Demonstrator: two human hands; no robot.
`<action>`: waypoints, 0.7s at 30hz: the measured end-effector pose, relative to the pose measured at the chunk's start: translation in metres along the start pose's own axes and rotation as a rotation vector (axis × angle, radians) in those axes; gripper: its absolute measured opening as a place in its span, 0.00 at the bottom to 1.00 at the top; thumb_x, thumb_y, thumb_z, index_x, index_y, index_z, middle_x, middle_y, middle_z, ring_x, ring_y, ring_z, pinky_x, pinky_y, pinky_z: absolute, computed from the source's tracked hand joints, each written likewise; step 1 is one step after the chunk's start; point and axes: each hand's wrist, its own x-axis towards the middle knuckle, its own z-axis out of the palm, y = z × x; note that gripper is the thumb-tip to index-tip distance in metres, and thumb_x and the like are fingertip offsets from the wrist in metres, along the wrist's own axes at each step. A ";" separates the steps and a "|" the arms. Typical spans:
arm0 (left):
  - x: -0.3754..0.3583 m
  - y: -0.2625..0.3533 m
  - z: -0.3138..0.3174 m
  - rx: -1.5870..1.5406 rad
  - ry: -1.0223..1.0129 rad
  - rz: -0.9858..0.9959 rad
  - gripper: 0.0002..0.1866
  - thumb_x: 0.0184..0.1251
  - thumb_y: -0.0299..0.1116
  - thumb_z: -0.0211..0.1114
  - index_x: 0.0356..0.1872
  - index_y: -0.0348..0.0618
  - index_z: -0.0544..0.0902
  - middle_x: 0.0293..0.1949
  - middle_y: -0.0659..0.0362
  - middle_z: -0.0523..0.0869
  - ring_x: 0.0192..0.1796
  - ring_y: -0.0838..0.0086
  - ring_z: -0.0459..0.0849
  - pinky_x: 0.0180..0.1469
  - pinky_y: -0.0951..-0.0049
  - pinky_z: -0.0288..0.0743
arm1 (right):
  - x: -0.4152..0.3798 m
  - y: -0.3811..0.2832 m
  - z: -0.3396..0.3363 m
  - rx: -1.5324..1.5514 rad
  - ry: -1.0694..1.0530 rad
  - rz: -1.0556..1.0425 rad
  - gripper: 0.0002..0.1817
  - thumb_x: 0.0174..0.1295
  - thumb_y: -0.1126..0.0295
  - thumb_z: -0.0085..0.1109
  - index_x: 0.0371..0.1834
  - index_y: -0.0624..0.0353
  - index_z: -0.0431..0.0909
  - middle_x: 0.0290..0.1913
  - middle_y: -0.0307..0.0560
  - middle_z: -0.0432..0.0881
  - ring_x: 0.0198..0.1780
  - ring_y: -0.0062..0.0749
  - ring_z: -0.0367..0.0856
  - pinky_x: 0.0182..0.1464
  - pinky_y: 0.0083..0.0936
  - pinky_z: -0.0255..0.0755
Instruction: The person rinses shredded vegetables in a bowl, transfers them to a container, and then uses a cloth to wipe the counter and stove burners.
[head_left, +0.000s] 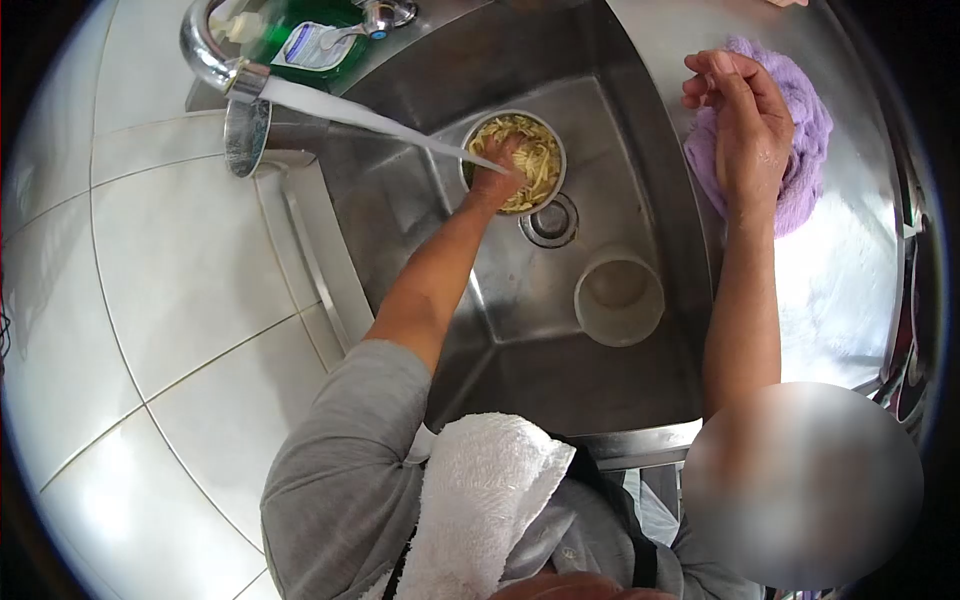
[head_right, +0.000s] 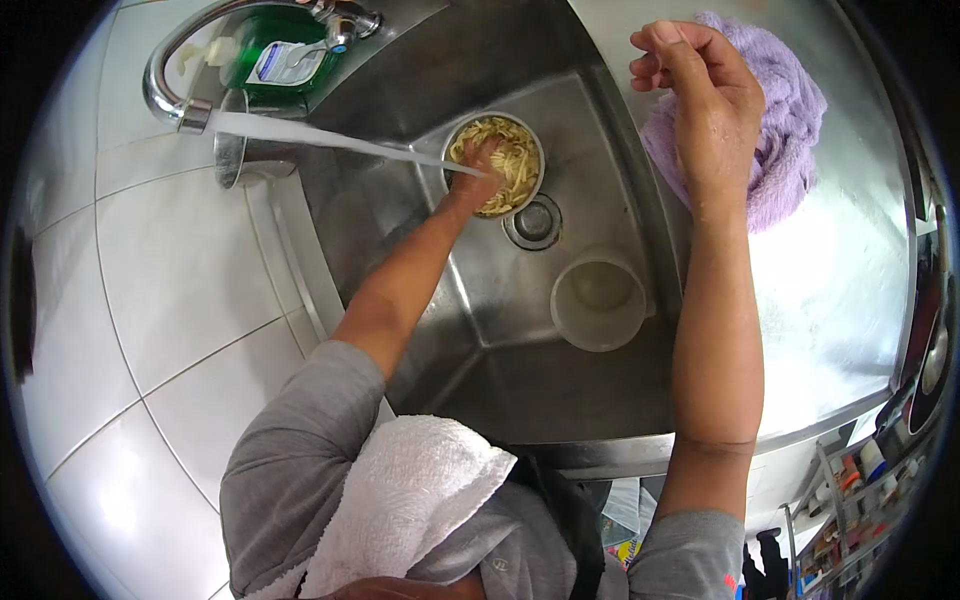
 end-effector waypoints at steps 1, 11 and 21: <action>0.004 -0.001 -0.005 -0.060 -0.014 -0.053 0.36 0.48 0.33 0.68 0.63 0.49 0.68 0.62 0.39 0.68 0.65 0.47 0.66 0.65 0.57 0.64 | 0.000 0.001 0.000 0.007 0.005 -0.002 0.10 0.63 0.69 0.57 0.37 0.67 0.80 0.36 0.47 0.83 0.33 0.24 0.79 0.38 0.22 0.75; 0.014 -0.006 -0.032 -0.303 0.027 -0.212 0.28 0.48 0.28 0.67 0.56 0.43 0.75 0.57 0.47 0.77 0.60 0.57 0.75 0.60 0.64 0.70 | 0.002 0.002 -0.005 0.070 -0.019 0.018 0.10 0.63 0.69 0.57 0.38 0.67 0.79 0.37 0.47 0.83 0.34 0.25 0.79 0.39 0.23 0.75; -0.015 -0.014 -0.044 -0.228 0.018 -0.013 0.12 0.59 0.25 0.60 0.43 0.46 0.83 0.44 0.51 0.84 0.46 0.62 0.83 0.50 0.69 0.76 | 0.003 0.004 -0.007 0.104 -0.014 0.014 0.10 0.64 0.70 0.56 0.38 0.68 0.79 0.37 0.48 0.83 0.34 0.26 0.79 0.39 0.23 0.75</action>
